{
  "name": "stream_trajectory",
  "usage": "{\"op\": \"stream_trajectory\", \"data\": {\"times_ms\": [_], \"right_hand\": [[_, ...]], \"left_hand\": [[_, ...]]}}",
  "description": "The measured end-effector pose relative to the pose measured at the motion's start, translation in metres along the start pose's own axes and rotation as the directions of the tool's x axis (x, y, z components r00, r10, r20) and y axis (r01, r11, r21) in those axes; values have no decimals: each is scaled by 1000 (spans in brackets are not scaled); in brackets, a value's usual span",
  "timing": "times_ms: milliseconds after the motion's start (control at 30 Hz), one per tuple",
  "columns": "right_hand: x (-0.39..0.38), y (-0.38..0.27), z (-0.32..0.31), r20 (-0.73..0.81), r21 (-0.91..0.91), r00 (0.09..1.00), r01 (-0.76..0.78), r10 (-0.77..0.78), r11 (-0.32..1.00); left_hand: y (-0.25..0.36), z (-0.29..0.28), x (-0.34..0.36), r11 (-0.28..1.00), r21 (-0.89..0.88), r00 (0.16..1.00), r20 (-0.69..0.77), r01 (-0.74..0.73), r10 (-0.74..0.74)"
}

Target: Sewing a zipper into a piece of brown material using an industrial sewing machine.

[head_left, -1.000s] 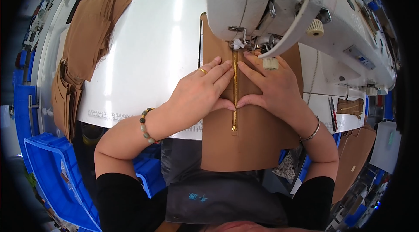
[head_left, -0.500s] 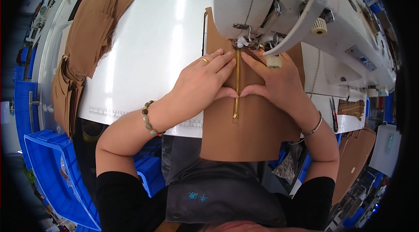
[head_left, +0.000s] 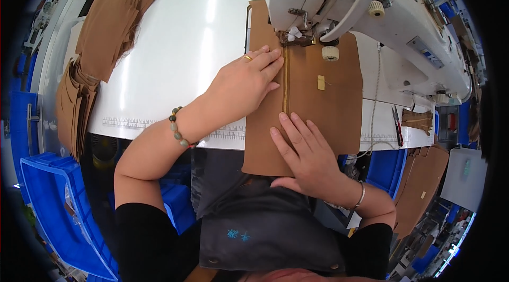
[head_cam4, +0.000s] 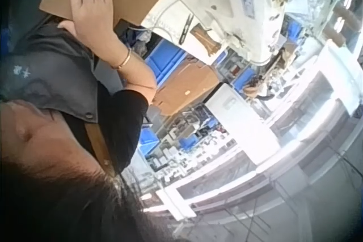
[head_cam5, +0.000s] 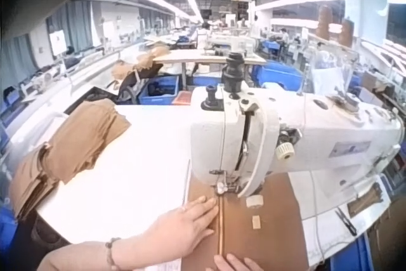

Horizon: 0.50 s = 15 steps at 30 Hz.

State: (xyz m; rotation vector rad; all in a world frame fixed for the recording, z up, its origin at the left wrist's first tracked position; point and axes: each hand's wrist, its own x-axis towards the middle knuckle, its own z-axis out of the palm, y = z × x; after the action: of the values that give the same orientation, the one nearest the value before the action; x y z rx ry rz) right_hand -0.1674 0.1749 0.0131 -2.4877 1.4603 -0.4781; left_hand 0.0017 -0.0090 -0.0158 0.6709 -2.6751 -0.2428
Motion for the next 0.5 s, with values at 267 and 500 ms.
{"op": "stream_trajectory", "data": {"times_ms": [267,500], "right_hand": [[-9,17,0,19,512,970,-217,241,831],[-9,29,-9,36,780,962,-196,270,594]], "left_hand": [[12,-38,-32,987,9,966,-206,162,-157],[48,-28,-72,994,-91,962,-273,-55,28]]}}
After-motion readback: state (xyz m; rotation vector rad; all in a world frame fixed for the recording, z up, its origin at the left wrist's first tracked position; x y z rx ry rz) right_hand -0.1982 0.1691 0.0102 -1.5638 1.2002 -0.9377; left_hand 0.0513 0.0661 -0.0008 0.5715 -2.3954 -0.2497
